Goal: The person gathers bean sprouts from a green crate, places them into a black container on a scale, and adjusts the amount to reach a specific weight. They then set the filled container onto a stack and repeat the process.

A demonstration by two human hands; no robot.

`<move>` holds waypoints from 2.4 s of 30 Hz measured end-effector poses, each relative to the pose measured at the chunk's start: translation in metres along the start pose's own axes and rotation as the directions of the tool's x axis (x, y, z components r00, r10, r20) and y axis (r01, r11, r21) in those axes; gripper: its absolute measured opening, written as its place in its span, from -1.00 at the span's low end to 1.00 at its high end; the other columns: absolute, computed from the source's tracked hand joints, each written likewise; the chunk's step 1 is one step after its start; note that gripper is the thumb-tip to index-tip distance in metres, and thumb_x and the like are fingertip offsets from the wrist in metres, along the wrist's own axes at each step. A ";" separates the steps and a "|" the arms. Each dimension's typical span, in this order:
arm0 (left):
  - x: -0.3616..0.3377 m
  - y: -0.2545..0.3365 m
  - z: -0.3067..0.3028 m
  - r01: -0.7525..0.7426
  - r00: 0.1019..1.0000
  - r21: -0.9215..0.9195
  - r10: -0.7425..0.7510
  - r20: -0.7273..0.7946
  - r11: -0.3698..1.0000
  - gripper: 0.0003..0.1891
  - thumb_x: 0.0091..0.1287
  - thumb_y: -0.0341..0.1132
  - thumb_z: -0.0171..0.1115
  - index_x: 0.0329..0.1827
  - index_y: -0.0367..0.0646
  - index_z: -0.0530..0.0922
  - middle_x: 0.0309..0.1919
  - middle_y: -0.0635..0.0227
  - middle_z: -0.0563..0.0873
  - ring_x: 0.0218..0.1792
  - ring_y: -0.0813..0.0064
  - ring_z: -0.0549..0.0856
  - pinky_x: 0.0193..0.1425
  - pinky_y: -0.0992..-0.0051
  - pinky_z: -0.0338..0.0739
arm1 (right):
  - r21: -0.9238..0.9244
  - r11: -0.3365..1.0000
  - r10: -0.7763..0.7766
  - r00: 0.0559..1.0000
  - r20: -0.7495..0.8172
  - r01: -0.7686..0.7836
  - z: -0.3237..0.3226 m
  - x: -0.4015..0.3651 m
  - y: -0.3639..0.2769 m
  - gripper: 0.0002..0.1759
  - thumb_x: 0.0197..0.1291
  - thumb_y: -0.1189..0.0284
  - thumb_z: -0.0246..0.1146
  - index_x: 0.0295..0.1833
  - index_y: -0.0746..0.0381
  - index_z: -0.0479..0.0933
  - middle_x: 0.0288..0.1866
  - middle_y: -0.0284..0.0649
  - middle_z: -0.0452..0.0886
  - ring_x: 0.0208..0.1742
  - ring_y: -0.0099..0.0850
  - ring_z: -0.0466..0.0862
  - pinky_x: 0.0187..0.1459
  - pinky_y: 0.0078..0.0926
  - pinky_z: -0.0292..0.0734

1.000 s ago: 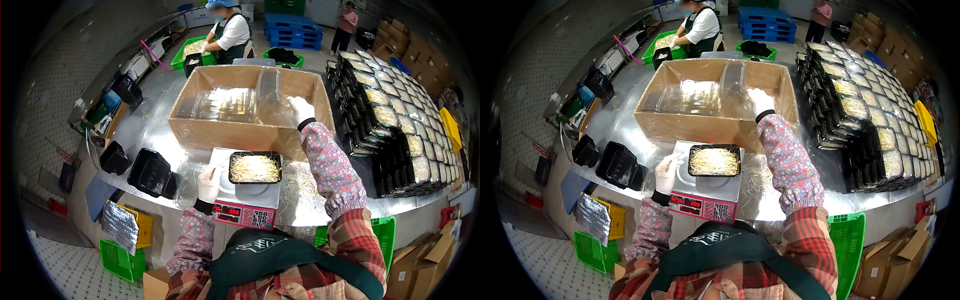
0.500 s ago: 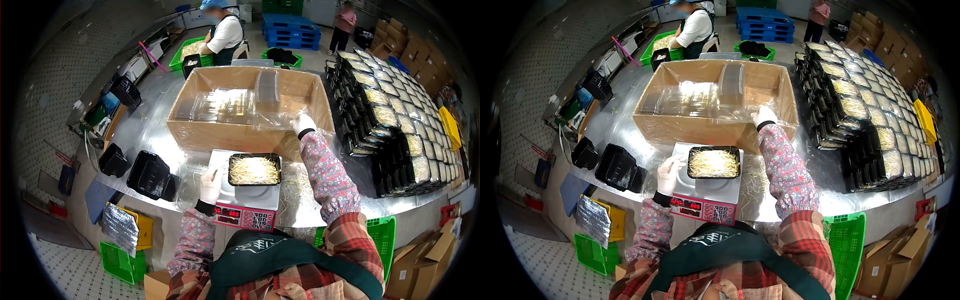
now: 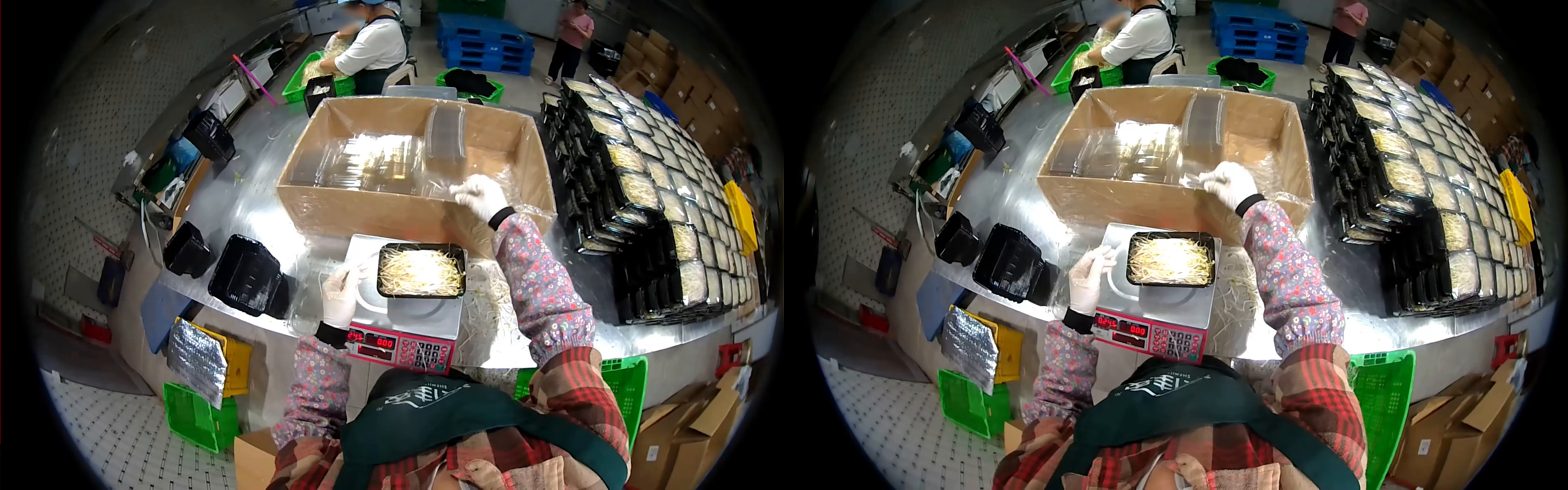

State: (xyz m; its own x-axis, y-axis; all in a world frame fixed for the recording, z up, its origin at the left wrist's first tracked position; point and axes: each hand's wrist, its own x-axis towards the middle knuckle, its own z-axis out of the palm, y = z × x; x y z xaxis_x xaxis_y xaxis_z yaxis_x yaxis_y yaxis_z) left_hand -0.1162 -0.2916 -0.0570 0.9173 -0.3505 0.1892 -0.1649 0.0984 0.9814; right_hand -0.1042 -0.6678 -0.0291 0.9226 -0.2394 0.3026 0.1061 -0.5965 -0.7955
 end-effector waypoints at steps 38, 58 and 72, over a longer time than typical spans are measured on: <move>0.010 -0.018 0.045 -0.176 0.976 0.410 0.103 0.194 0.895 -0.73 0.44 -0.44 0.06 0.15 -0.31 0.44 -0.22 0.22 0.72 -0.30 0.50 0.68 -0.22 0.54 0.57 | 0.041 0.990 0.134 0.990 -0.051 -0.132 0.029 -0.151 -0.042 -0.65 0.29 0.32 0.21 0.16 0.18 0.54 -0.03 -0.06 0.69 0.00 -0.18 0.70 0.05 -0.37 0.57; 0.063 -0.098 0.031 0.286 0.958 -0.191 -0.275 0.080 0.939 -0.84 0.22 -0.51 0.28 -0.16 -0.35 0.68 -0.30 0.34 0.73 -0.28 0.54 0.67 -0.16 0.53 0.54 | 0.600 0.717 0.455 0.890 -0.017 -0.355 0.091 -0.112 0.031 -0.80 0.11 0.46 0.38 -0.47 0.24 0.53 -0.51 -0.40 0.56 -0.45 -0.62 0.48 -0.33 -0.60 0.43; -0.121 0.009 0.087 0.596 0.768 -0.193 -0.482 0.421 0.780 -0.64 0.36 -0.39 0.20 0.20 -0.20 0.46 -0.12 0.32 0.66 -0.13 0.52 0.67 -0.21 0.50 0.65 | 0.307 0.876 0.348 0.928 0.130 -0.372 0.036 -0.100 0.007 -0.45 0.33 -0.08 0.11 -0.18 0.24 0.60 -0.28 -0.22 0.68 -0.26 -0.42 0.62 -0.19 -0.43 0.51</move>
State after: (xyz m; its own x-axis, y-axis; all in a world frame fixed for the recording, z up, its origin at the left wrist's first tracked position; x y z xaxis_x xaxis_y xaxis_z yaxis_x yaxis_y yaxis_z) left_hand -0.2598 -0.3295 -0.0682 0.6314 -0.7089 -0.3143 0.4878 0.0481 0.8716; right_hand -0.1823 -0.6200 -0.0835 0.9418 -0.3299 -0.0644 -0.1359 -0.1983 -0.9707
